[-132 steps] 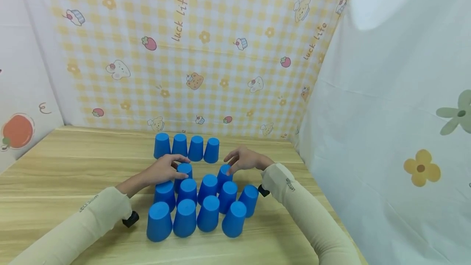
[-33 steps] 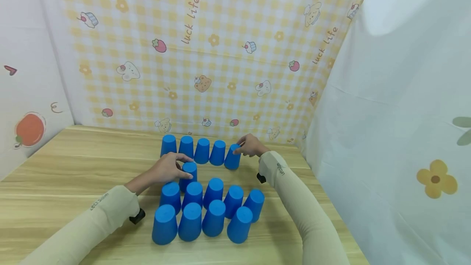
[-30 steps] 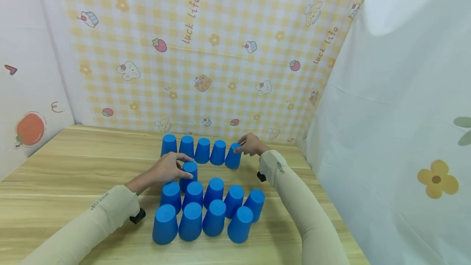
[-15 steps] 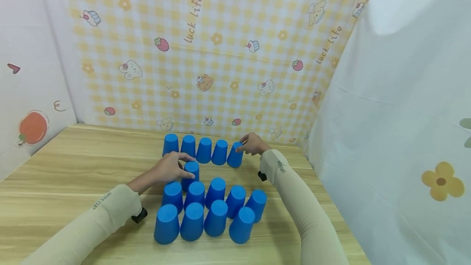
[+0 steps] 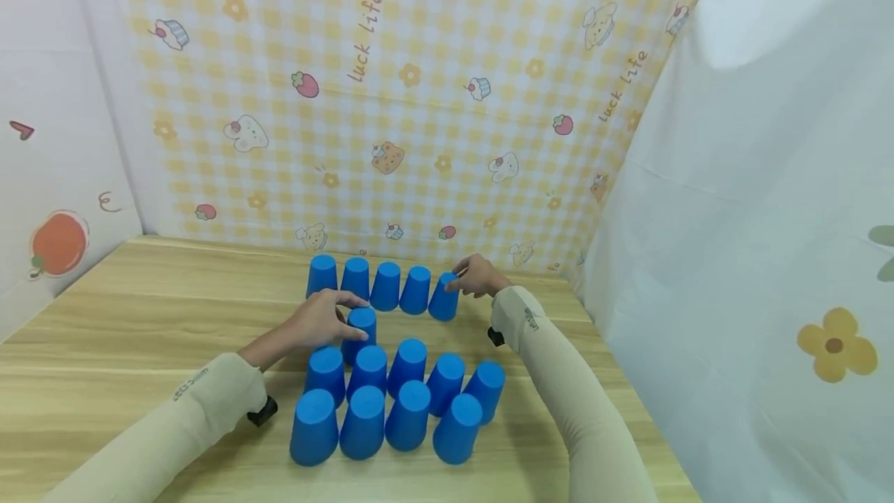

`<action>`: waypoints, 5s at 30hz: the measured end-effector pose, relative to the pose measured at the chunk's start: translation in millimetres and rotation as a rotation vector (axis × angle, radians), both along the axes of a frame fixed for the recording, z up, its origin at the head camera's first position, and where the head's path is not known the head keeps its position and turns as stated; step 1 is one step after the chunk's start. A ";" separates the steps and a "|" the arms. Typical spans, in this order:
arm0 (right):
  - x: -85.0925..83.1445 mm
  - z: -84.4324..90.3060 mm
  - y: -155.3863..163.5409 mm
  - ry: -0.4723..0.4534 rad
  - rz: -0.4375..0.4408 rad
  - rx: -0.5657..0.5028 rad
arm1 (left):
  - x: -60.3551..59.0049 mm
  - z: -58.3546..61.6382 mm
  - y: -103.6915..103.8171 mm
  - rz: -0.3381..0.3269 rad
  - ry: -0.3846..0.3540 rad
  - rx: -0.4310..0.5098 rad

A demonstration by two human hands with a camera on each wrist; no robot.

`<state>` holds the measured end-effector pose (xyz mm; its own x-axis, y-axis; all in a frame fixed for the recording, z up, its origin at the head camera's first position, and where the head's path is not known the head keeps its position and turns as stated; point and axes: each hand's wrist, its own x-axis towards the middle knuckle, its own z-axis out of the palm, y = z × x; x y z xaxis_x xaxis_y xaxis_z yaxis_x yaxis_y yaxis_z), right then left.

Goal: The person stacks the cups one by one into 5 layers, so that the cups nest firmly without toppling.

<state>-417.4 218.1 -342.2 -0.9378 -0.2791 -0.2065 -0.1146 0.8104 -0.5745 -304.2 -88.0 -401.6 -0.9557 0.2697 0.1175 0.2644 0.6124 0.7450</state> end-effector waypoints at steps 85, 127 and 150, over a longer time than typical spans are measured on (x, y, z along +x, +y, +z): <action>58.9 -3.6 37.9 0.037 0.111 -0.227 | -9.4 -8.6 -9.0 -0.022 -0.014 0.156; 82.5 -1.1 39.6 0.040 0.207 -0.241 | -39.4 41.7 -32.2 0.164 0.150 0.184; 84.1 -8.9 43.1 0.037 0.211 -0.240 | -58.0 55.8 -36.8 0.244 0.176 0.128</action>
<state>-333.3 261.2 -351.1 -0.8596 -0.5050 -0.0782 -0.2903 0.6085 -0.7386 -362.2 -124.8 -345.8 -0.9522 0.0075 0.3053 0.2534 0.5776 0.7760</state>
